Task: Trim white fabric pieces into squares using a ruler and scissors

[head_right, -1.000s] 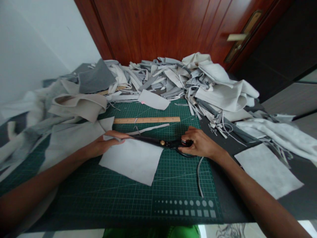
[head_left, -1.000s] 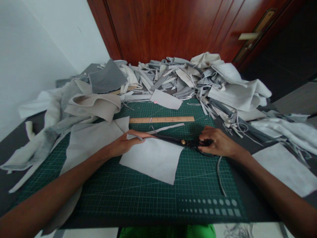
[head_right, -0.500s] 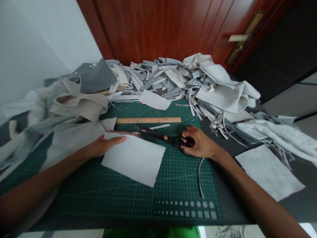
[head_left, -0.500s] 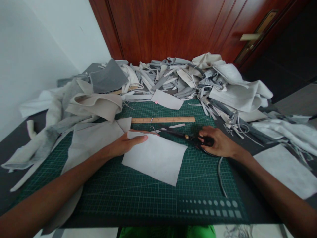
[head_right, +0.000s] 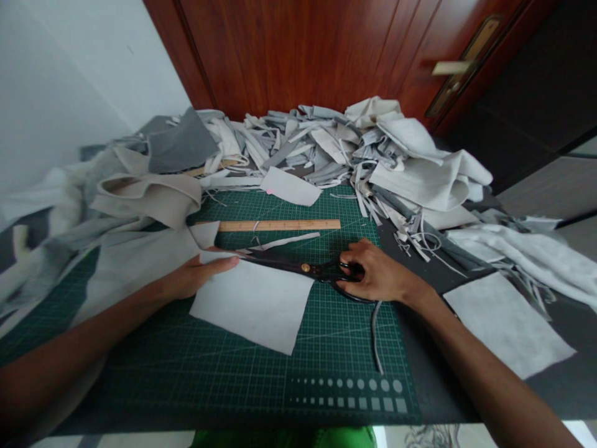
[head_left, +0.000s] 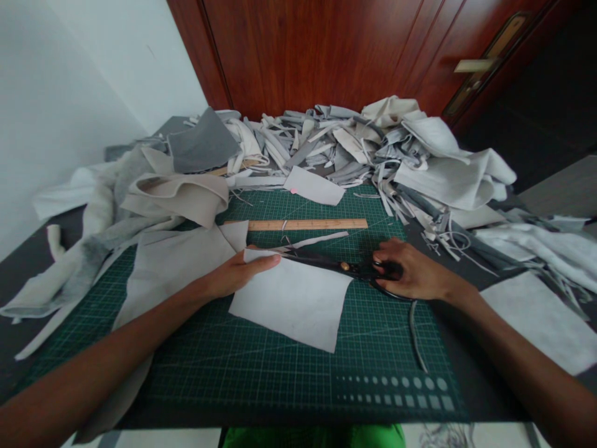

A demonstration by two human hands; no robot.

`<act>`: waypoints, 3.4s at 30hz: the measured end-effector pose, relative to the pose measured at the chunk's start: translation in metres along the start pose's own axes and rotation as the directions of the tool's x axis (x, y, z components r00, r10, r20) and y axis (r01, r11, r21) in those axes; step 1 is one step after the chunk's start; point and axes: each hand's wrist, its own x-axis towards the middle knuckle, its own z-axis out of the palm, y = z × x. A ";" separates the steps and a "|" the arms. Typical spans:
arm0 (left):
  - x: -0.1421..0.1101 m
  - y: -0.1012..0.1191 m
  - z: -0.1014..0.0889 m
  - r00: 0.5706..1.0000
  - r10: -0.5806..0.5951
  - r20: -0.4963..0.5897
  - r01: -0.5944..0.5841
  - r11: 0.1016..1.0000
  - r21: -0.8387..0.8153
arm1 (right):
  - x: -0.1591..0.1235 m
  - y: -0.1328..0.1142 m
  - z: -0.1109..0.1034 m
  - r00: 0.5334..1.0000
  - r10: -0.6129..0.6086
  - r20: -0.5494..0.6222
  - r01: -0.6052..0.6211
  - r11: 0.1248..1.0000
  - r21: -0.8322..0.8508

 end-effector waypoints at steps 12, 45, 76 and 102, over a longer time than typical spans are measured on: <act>-0.002 0.003 -0.001 0.999 0.044 0.032 -0.045 0.999 0.025 | -0.006 0.002 0.000 0.999 0.017 0.036 -0.017 1.000 0.001; -0.001 0.000 -0.005 0.993 0.063 0.100 -0.058 0.997 -0.059 | -0.003 0.003 0.002 1.000 -0.028 -0.007 0.028 1.000 0.013; 0.000 -0.004 -0.007 0.994 0.051 0.099 -0.050 0.999 -0.016 | -0.003 0.004 0.001 0.998 -0.057 0.017 0.056 0.998 0.043; -0.002 0.005 -0.003 0.990 0.024 0.138 -0.014 0.997 -0.070 | 0.000 -0.007 0.002 0.999 0.051 -0.005 -0.051 0.997 0.064</act>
